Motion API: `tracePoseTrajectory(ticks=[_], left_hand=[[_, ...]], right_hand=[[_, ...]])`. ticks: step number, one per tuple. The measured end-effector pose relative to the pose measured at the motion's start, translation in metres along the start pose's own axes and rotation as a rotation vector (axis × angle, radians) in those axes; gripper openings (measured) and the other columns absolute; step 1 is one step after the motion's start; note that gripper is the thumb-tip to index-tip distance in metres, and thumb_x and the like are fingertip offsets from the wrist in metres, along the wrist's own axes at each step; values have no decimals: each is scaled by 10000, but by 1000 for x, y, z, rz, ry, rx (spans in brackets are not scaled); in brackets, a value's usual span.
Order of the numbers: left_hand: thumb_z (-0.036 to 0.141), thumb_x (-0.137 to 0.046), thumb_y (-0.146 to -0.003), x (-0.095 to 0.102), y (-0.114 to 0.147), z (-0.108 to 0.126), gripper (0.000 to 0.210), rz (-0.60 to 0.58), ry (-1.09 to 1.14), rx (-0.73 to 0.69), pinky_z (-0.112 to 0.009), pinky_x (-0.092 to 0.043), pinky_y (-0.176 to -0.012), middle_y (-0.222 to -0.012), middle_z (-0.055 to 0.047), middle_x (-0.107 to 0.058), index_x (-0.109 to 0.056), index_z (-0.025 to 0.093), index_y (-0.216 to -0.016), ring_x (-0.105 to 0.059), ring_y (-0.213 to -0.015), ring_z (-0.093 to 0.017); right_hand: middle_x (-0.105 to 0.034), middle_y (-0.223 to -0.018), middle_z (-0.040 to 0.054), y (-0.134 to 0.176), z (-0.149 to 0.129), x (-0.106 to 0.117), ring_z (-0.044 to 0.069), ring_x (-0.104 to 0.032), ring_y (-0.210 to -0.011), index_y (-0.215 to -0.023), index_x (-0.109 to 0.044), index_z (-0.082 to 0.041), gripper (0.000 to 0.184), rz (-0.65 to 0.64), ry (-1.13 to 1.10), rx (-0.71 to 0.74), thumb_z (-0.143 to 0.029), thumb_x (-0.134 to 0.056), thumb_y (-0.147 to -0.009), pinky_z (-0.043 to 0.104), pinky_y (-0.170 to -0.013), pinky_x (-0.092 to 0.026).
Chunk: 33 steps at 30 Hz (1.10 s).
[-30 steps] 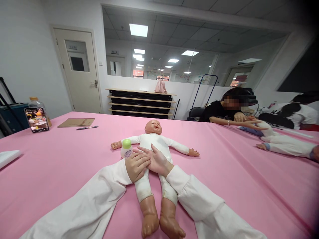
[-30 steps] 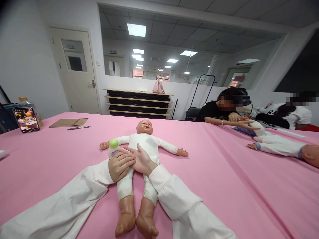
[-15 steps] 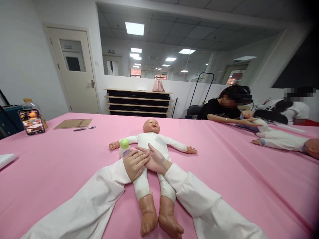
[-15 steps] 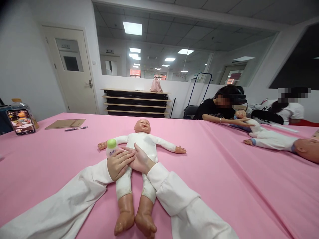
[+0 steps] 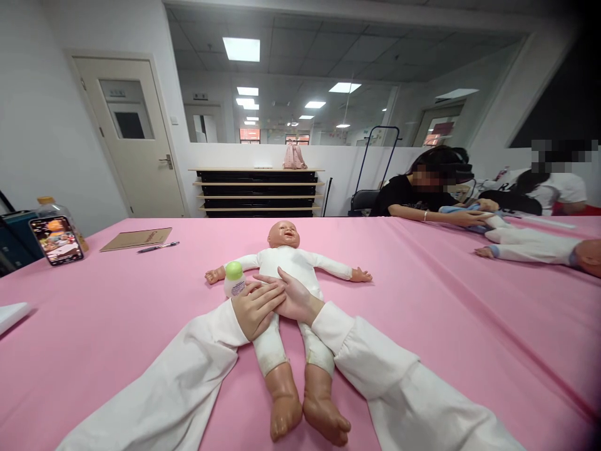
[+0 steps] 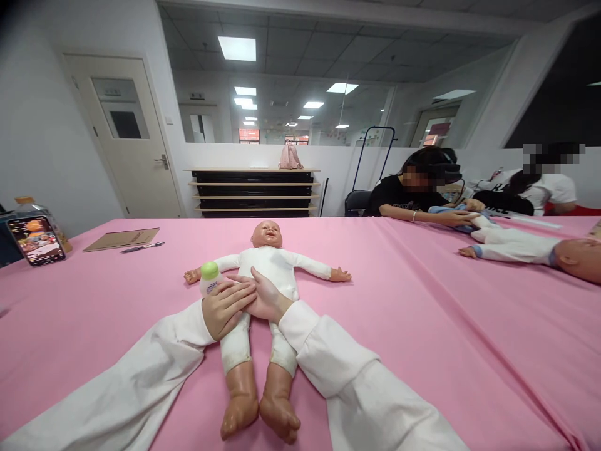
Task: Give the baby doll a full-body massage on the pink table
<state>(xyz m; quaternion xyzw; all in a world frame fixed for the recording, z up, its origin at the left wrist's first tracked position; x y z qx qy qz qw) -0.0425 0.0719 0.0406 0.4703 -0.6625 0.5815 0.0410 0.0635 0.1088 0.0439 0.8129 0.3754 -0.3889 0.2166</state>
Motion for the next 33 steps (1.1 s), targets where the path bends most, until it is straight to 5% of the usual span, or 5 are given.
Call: tracePoseTrajectory(ticks=[6, 24, 33], left_hand=[[137, -391, -777, 3, -1, 2, 376, 87, 0, 0, -348, -380, -899, -1052, -79, -651, -544, 110, -1119, -561, -1037, -188], [151, -365, -792, 2, -1, 2, 422, 9, -40, -1, -361, -373, -942, -1166, -97, -589, -509, 106, -1185, -509, -1124, -203], [137, -374, -785, 2, 2, 0, 374, 110, -15, 36, -360, -435, -879, -1059, -90, -646, -565, 133, -1106, -569, -1039, -197]], right_hand=[[-580, -1060, 185, 1, 0, -1, 151, -579, -989, -1215, -420, -20, 529, -4, 41, 7, -419, -242, -917, 282, -874, -447], [-584, -1045, 178, 0, 0, -3, 138, -576, -998, -1171, -458, -21, 529, -7, 51, 11, -409, -198, -923, 254, -898, -426], [-592, -1017, 160, -1, 3, -3, 118, -593, -924, -1121, -491, -40, 439, 65, 152, 51, -368, -287, -913, 236, -860, -442]])
Point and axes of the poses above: each hand's wrist, its own y-axis away from the middle knuckle, its own x-axis out of the back of the hand, z = x × y, the point moved 3 cm from there along -y, towards the middle knuckle
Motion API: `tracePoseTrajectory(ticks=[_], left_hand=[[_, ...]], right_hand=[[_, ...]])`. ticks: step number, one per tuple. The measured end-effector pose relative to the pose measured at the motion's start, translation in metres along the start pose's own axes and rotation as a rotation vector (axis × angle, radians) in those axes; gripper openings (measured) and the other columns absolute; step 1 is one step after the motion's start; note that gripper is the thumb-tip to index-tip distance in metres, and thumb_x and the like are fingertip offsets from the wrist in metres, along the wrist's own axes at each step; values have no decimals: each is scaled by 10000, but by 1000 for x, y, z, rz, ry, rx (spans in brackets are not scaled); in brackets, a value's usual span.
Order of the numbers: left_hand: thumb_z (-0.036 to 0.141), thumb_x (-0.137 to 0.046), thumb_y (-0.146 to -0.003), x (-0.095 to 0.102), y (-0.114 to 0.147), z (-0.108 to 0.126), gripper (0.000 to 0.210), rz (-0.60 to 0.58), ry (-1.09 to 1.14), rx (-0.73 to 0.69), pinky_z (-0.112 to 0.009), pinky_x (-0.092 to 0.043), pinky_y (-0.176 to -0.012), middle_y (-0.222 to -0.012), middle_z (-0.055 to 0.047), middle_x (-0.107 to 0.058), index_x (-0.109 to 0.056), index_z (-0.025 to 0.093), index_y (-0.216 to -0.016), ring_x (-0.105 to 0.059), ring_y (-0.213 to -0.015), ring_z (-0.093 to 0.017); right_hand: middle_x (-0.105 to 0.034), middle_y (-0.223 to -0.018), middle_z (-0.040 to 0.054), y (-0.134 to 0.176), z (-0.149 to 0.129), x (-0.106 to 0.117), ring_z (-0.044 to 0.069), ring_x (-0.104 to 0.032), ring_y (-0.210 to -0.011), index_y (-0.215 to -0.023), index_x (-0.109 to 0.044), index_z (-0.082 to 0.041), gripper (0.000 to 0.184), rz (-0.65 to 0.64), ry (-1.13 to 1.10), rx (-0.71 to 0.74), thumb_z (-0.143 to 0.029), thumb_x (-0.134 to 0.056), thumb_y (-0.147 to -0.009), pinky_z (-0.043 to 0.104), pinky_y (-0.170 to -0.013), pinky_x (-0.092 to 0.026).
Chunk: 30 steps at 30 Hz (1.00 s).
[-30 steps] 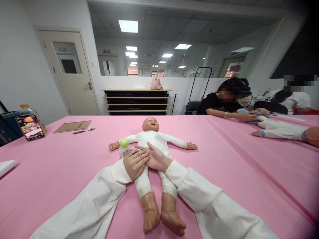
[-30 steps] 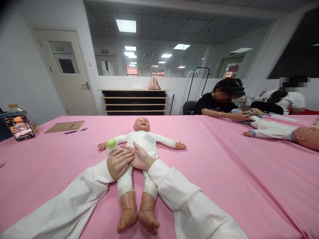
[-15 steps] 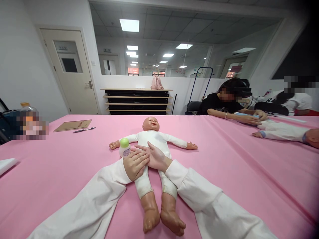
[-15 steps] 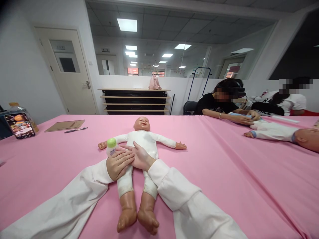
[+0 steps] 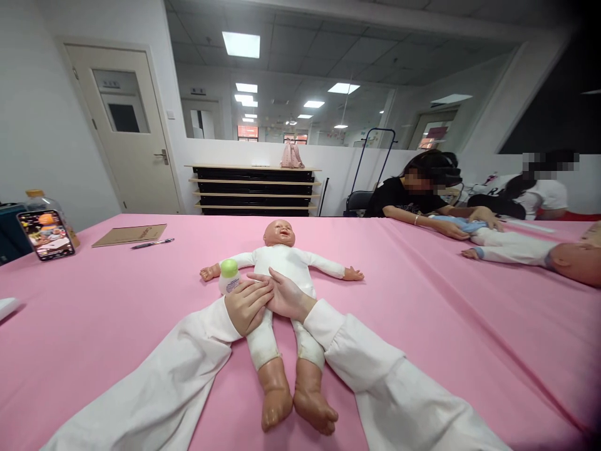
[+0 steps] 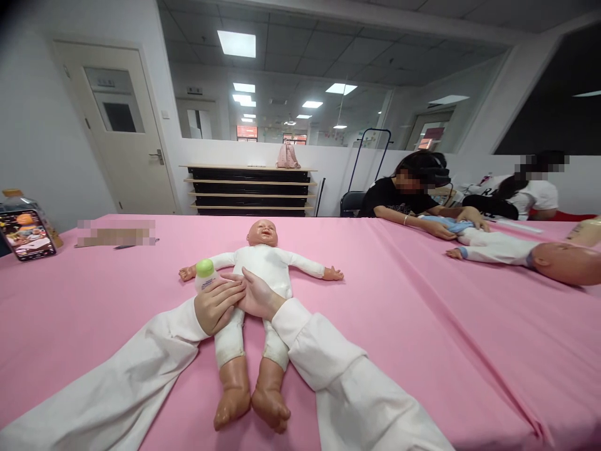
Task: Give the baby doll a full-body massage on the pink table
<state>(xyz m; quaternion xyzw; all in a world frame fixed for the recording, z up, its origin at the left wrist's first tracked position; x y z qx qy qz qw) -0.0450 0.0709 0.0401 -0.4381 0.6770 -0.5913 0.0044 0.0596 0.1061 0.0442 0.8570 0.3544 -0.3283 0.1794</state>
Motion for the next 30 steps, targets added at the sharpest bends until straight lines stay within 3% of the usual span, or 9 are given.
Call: tracePoseTrajectory(ticks=[3, 8, 12, 18, 22, 25, 27, 30], left_hand=[[132, -379, -776, -1, 3, -2, 356, 33, 33, -2, -362, -448, -880, -1027, -85, -657, -583, 141, -1067, -575, -1028, -191], [138, -384, -772, 3, 0, -5, 321, 72, 77, 25, -339, -485, -815, -960, -81, -670, -614, 154, -995, -603, -945, -185], [137, -390, -790, -6, -20, -7, 288, -87, 219, 88, -318, -502, -771, -924, -77, -671, -621, 149, -961, -607, -894, -175], [126, -421, -766, -45, -55, -8, 289, -262, 411, 86, -316, -499, -762, -911, -52, -679, -645, 171, -943, -619, -854, -173], [104, -425, -730, -68, -63, -10, 347, -392, 453, 160, -336, -469, -834, -1009, -33, -665, -651, 192, -978, -604, -935, -185], [141, -416, -780, -77, -64, -12, 312, -491, 472, 247, -336, -438, -877, -1065, -21, -645, -657, 205, -968, -575, -992, -187], [193, -384, -833, -79, -62, -15, 303, -517, 476, 305, -335, -431, -878, -1066, -28, -643, -657, 198, -962, -571, -991, -188], [228, -343, -870, -82, -60, -17, 327, -513, 474, 370, -340, -417, -879, -1055, -30, -644, -638, 200, -1007, -564, -985, -189]], right_hand=[[-608, -1017, 116, 5, -2, -3, 130, -577, -938, -1086, -536, -98, 366, 60, 265, 141, -350, -362, -887, 279, -890, -426], [-617, -1037, 65, 32, -23, -12, 169, -535, -999, -1019, -610, -166, 295, 151, 1133, 588, -325, -418, -861, 336, -955, -363], [-639, -1009, 70, 41, -43, 2, 195, -556, -959, -1034, -628, -184, 295, 175, 1609, 637, -248, -407, -851, 375, -918, -380], [-662, -998, 54, 6, -79, 40, 167, -594, -938, -1020, -642, -165, 322, 161, 1738, 546, -169, -378, -835, 320, -860, -437], [-667, -997, 35, -22, -94, 50, 155, -613, -894, -1036, -644, -178, 295, 58, 1845, 369, -137, -460, -808, 243, -775, -458], [-680, -969, 22, -39, -99, 52, 151, -621, -872, -1022, -657, -196, 250, -1, 1942, 304, -199, -542, -800, 209, -754, -443], [-684, -969, 15, -48, -99, 55, 154, -617, -902, -1010, -664, -205, 237, -45, 1967, 304, -240, -567, -797, 205, -784, -430], [-653, -1067, 5, -56, -95, 62, 182, -527, -1103, -995, -668, -225, 219, -63, 1978, 338, -258, -534, -825, 270, -948, -349]])
Point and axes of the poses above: each hand's wrist, its own y-axis away from the middle knuckle, its own x-axis out of the back of the hand, z = x × y, the point moved 3 cm from there along -y, towards the middle knuckle
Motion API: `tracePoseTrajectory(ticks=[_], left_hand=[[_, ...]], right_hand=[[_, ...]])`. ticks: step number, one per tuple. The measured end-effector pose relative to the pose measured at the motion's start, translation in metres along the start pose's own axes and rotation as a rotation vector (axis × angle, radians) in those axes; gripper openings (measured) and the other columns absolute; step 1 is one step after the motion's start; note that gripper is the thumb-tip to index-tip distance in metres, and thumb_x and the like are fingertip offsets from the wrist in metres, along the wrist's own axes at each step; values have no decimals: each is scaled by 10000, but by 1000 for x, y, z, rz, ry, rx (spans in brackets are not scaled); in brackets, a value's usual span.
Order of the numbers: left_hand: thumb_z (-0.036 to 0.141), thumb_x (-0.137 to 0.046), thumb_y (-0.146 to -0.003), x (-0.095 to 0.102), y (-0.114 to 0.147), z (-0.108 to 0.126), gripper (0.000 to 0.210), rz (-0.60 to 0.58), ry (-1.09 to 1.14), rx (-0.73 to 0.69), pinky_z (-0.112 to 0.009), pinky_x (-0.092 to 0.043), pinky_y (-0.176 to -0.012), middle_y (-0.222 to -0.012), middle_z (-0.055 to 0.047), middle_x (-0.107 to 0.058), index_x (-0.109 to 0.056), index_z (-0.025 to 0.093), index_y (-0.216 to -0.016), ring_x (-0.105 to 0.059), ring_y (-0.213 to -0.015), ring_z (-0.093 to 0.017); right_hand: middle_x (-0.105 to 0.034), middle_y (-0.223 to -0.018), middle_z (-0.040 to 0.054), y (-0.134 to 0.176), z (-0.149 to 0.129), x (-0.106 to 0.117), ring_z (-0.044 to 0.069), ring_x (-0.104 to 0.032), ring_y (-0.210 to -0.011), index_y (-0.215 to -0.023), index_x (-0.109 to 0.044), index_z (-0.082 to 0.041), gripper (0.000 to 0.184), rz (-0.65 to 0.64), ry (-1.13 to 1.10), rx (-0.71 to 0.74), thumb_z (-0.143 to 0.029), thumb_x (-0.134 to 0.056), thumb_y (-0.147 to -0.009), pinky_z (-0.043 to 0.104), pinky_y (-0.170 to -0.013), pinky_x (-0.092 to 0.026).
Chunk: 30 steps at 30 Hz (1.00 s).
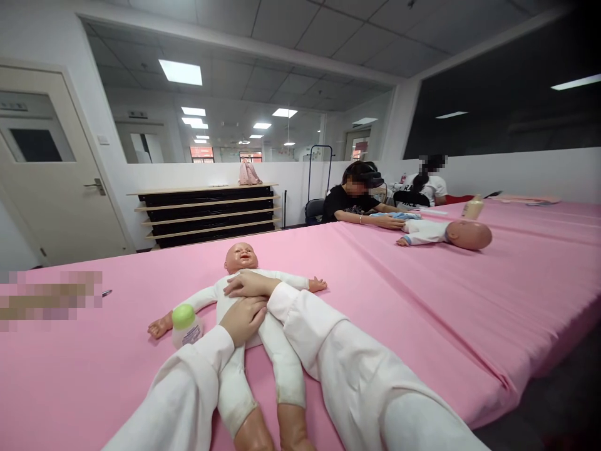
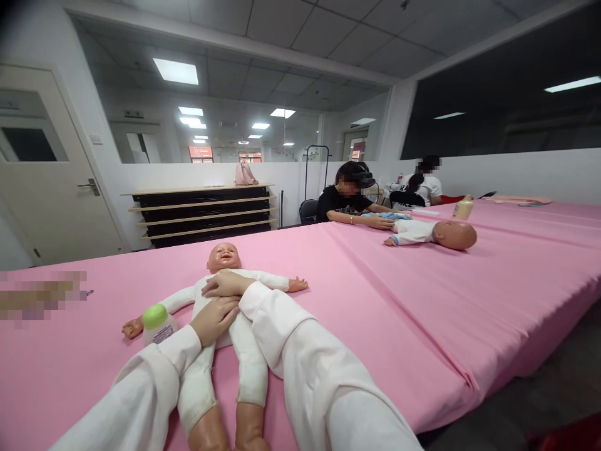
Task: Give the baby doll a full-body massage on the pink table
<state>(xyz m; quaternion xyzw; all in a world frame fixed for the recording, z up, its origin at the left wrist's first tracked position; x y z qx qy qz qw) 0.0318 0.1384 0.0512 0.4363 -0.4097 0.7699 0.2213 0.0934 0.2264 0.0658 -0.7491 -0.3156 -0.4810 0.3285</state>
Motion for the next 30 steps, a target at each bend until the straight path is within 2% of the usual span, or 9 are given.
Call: tracePoseTrajectory(ticks=[3, 5, 9, 12, 16, 19, 21, 25, 30], left_hand=[[214, -326, -874, -3, 1, 0, 338, 8, 5, 18, -340, -402, -878, -1012, -17, -657, -629, 219, -1023, -571, -943, -181], [203, -319, -873, -3, 2, 2, 344, 17, 9, 25, -343, -378, -911, -1006, -5, -660, -628, 232, -1021, -566, -957, -172], [195, -312, -869, -4, 6, 2, 348, 66, 4, 88, -394, -294, -1005, -1042, 16, -648, -622, 257, -1016, -546, -1021, -154], [188, -344, -844, -4, 11, -6, 311, 189, -25, 140, -403, -319, -988, -1027, -9, -650, -632, 223, -958, -538, -1041, -168], [150, -375, -801, -2, 19, -22, 259, 407, -64, 240, -370, -421, -857, -976, -58, -647, -618, 167, -890, -556, -973, -193], [108, -410, -755, -1, 22, -23, 217, 432, -140, 238, -381, -429, -791, -877, -59, -632, -601, 163, -841, -548, -886, -213], [76, -418, -723, 0, 22, -19, 198, 422, -192, 204, -374, -427, -742, -803, -59, -600, -585, 160, -787, -527, -820, -215], [45, -403, -704, 0, 21, -7, 184, 353, -198, 80, -349, -415, -669, -734, -54, -545, -541, 166, -711, -480, -743, -202], [24, -361, -716, -6, 18, 3, 235, 223, 3, -148, -314, -434, -686, -785, -56, -552, -541, 171, -745, -478, -763, -178]], right_hand=[[-585, -1185, -5, 1, 7, -7, 205, -394, -1237, -1003, -656, -259, 230, 79, 26, -41, -253, -480, -856, 408, -1062, -174], [-558, -1219, 6, 6, 12, -9, 207, -391, -1239, -1006, -652, -261, 237, 167, 25, -91, -232, -474, -853, 457, -1065, -137], [-592, -1173, 36, 23, 24, -11, 173, -479, -1164, -1005, -653, -217, 273, 476, -59, -193, -166, -450, -829, 408, -1037, -259], [-627, -1113, 57, 41, 32, -16, 155, -535, -1097, -1019, -645, -175, 306, 669, -152, -247, -140, -418, -817, 347, -984, -357], [-614, -1127, 88, 64, 38, -25, 167, -531, -1095, -1016, -635, -145, 305, 795, -203, -297, -172, -412, -809, 344, -972, -382], [-624, -1089, 91, 78, 38, -29, 175, -553, -1037, -1005, -621, -146, 323, 860, -144, -310, -118, -406, -766, 353, -934, -410], [-647, -989, 81, 85, 36, -28, 179, -576, -935, -992, -612, -153, 354, 917, -48, -298, -73, -388, -730, 359, -865, -441], [-646, -806, 56, 88, 25, -24, 178, -569, -790, -900, -636, -168, 364, 910, 124, -155, -30, -386, -674, 348, -758, -450], [-656, -1018, 35, 77, 19, -17, 169, -570, -973, -933, -663, -200, 431, 699, 91, -25, 4, -399, -661, 352, -879, -422]])
Point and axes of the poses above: each hand's wrist, its own y-axis away from the middle knuckle, its own x-axis out of the back of the hand, z = x × y, the point moved 3 cm from there along -y, towards the middle knuckle
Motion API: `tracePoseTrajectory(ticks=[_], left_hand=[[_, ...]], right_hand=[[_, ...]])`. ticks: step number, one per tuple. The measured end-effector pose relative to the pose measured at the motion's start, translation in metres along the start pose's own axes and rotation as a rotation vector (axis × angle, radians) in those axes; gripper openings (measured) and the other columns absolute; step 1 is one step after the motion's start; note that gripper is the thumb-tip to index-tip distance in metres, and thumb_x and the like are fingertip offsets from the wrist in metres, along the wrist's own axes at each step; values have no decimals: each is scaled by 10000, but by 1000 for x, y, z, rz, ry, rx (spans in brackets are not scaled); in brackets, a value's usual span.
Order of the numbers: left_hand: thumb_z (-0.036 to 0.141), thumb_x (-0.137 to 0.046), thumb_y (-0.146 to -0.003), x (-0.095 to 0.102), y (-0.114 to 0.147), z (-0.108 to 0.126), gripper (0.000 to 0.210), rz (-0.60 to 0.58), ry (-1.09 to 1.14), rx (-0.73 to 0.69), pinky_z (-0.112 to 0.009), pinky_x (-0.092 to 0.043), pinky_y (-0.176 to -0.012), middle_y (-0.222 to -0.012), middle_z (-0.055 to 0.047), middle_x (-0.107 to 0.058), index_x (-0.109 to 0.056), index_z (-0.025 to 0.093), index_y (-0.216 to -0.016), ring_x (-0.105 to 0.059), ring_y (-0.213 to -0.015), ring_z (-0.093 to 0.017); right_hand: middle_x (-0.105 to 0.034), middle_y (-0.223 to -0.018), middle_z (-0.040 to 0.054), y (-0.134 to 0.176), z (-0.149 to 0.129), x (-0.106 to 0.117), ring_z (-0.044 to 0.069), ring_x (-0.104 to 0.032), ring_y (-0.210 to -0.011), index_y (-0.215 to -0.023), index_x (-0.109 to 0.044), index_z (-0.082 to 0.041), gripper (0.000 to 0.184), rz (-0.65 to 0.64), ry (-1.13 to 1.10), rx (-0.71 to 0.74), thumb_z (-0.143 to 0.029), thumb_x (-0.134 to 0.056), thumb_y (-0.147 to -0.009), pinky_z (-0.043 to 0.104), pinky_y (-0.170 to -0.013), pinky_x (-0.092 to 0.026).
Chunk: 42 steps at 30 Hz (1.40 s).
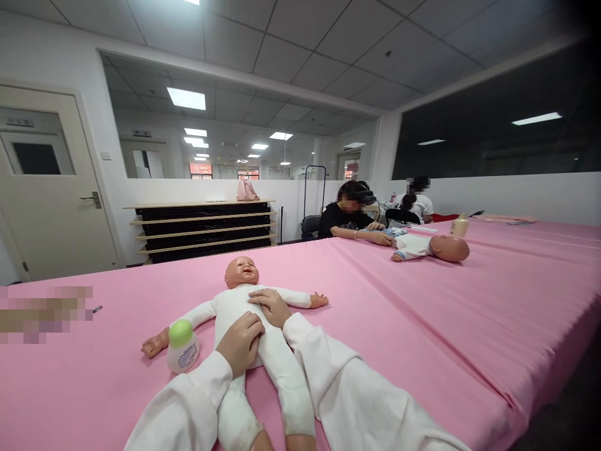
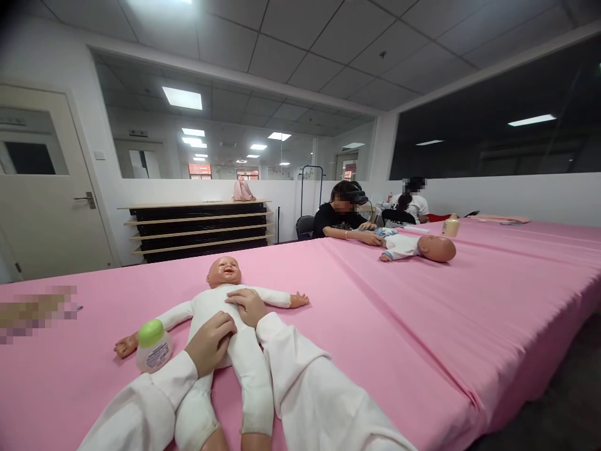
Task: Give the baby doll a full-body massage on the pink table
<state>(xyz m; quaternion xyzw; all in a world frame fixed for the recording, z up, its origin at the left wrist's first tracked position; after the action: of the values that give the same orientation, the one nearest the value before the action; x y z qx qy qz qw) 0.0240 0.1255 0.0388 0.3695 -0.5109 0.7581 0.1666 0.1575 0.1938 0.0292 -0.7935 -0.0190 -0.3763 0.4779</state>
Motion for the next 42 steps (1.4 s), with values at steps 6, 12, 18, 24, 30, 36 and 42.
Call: tracePoseTrajectory(ticks=[6, 12, 18, 24, 30, 36, 42], left_hand=[[21, -377, -698, -7, -4, 3, 440, -139, 82, -50, -363, -403, -889, -1049, -52, -598, -561, 198, -1056, -516, -975, -183], [53, -366, -719, -4, -8, 4, 486, -192, 29, 68, -389, -336, -969, -1112, -11, -604, -581, 261, -1101, -503, -1059, -179], [72, -386, -742, -6, -7, -5, 403, -76, -44, 270, -431, -251, -1028, -1106, 1, -608, -601, 254, -1030, -498, -1079, -172], [134, -444, -770, 2, -3, -16, 246, 165, -196, 470, -392, -383, -888, -1046, -58, -609, -608, 186, -945, -513, -1020, -200], [130, -449, -746, 6, -4, -10, 112, 181, -369, 442, -367, -410, -694, -792, -84, -568, -558, 155, -744, -491, -798, -221], [121, -409, -774, -2, -7, -1, 152, 44, -202, 148, -339, -411, -710, -762, -63, -556, -551, 165, -745, -472, -786, -195], [64, -410, -732, -5, -6, -1, 327, -65, -44, 41, -336, -394, -865, -961, -44, -606, -604, 197, -959, -509, -939, -173]], right_hand=[[-655, -1055, 10, -35, -12, -13, 114, -533, -1089, -945, -683, -189, 472, -349, -202, 33, 24, -353, -683, 266, -980, -375], [-676, -1004, -1, -57, -11, -36, 130, -554, -1072, -931, -691, -193, 433, -407, -246, 23, -16, -374, -695, 257, -965, -393], [-690, -950, 26, -45, 16, -36, 147, -617, -956, -875, -691, -175, 362, -37, -318, -317, -74, -382, -718, 311, -910, -455], [-682, -963, 61, -29, 17, -21, 173, -618, -943, -820, -677, -164, 310, 141, -363, -394, -112, -394, -706, 364, -917, -446], [-684, -771, 57, -9, 3, -2, 179, -638, -784, -641, -641, -175, 275, 212, -332, -294, -84, -382, -651, 354, -792, -495], [-695, -881, 50, -26, -9, -3, 178, -624, -923, -742, -689, -179, 327, -147, -473, -189, -77, -386, -676, 363, -869, -472], [-688, -955, 6, -57, -15, -28, 177, -588, -1016, -875, -700, -223, 362, -452, -392, -31, -59, -426, -704, 383, -975, -391]])
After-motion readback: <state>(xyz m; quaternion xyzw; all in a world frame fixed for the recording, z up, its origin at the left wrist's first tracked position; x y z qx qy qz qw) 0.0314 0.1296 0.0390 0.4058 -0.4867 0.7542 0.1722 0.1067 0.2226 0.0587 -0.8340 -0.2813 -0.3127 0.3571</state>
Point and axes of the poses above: each hand's wrist, its own y-axis away from the middle knuckle, its own x-axis out of the back of the hand, z = x × y, the point moved 3 cm from there along -y, towards the middle knuckle
